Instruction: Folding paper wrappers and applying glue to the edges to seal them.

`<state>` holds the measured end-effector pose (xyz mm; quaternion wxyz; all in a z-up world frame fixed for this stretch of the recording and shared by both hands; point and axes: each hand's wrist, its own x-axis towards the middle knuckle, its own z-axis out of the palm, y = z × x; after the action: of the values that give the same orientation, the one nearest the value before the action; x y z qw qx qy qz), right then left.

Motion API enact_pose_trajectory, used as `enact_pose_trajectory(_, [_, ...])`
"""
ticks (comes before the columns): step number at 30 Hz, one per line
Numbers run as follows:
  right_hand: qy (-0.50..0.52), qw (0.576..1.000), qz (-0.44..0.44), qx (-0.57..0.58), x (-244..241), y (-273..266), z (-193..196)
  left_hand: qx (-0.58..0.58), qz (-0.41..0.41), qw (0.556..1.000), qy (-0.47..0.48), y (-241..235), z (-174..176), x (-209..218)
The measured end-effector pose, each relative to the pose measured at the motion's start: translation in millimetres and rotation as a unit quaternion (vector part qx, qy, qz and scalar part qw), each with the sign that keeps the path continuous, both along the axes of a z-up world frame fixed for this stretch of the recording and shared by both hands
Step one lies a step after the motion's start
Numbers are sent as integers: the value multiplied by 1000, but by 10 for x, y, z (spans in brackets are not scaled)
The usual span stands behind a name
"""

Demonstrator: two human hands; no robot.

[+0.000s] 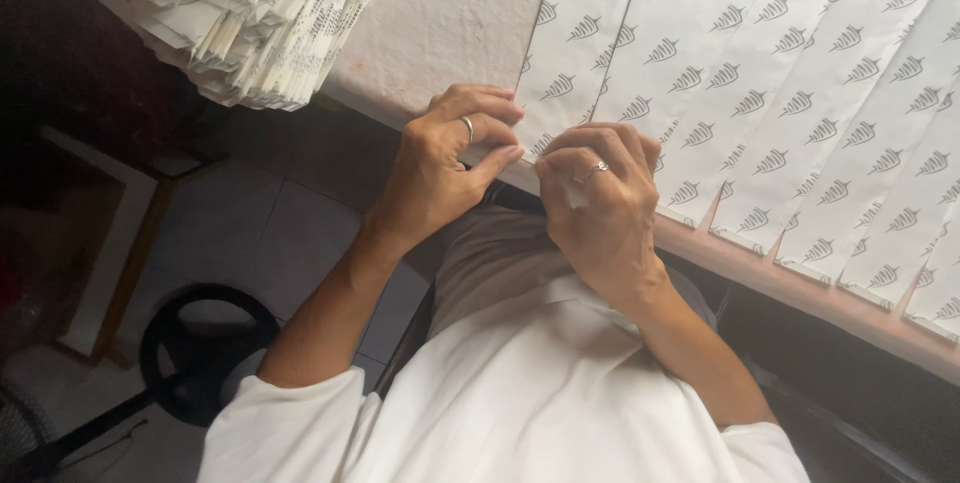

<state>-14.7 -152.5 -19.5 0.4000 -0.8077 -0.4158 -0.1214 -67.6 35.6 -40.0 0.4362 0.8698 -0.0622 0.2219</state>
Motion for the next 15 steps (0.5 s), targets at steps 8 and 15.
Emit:
enact_pose_trajectory(8, [94, 995, -11, 2, -4, -54, 73, -45, 16, 998, 50, -40, 43, 13])
enact_pose_trajectory(15, [73, 997, -17, 5, -21, -57, 30, 58, 56, 995, -60, 140, 166, 73])
